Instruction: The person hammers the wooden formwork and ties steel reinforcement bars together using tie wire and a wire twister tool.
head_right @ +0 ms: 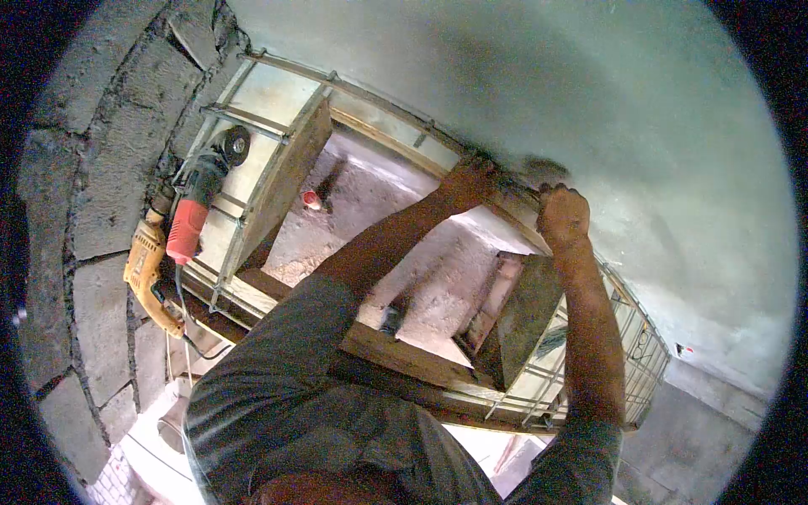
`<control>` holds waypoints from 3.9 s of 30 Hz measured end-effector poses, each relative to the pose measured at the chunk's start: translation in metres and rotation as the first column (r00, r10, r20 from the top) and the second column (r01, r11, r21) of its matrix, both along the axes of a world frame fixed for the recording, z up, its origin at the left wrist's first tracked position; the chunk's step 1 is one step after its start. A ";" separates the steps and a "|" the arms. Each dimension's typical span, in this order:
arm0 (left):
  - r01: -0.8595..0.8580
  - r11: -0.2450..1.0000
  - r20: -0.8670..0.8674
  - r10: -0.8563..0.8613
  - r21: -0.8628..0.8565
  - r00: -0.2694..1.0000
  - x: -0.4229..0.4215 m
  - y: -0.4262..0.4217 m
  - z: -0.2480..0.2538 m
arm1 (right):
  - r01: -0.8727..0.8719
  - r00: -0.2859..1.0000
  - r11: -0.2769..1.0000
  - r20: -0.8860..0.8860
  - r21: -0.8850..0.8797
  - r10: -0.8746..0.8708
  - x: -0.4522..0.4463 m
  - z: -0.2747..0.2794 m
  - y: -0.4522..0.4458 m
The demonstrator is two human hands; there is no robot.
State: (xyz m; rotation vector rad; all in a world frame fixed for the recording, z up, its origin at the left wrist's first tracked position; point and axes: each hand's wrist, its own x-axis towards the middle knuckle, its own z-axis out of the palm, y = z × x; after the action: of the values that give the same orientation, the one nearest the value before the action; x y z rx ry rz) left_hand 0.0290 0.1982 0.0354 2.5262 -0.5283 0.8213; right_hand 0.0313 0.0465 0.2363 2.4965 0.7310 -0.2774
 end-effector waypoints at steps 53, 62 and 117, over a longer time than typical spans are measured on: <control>-0.733 0.246 -0.763 -0.050 -0.635 0.644 -0.321 0.135 0.055 | 0.205 0.960 0.599 -0.040 0.774 -0.277 -0.066 -0.185 -0.078; -0.696 0.406 -0.781 -0.076 -0.592 0.620 -0.325 0.068 0.104 | 0.339 0.890 0.377 -0.165 0.862 -0.424 -0.086 -0.152 -0.069; -0.719 -0.026 -0.679 -0.308 -0.694 0.666 0.001 0.049 0.020 | 0.469 0.879 0.613 -0.403 0.635 -0.255 -0.118 -0.028 -0.236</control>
State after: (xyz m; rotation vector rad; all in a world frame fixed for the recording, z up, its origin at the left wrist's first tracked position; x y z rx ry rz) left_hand 0.0305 0.2473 0.0558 1.1504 0.7148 0.0177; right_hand -0.0865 -0.1898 0.2080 3.4363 0.4556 -0.5932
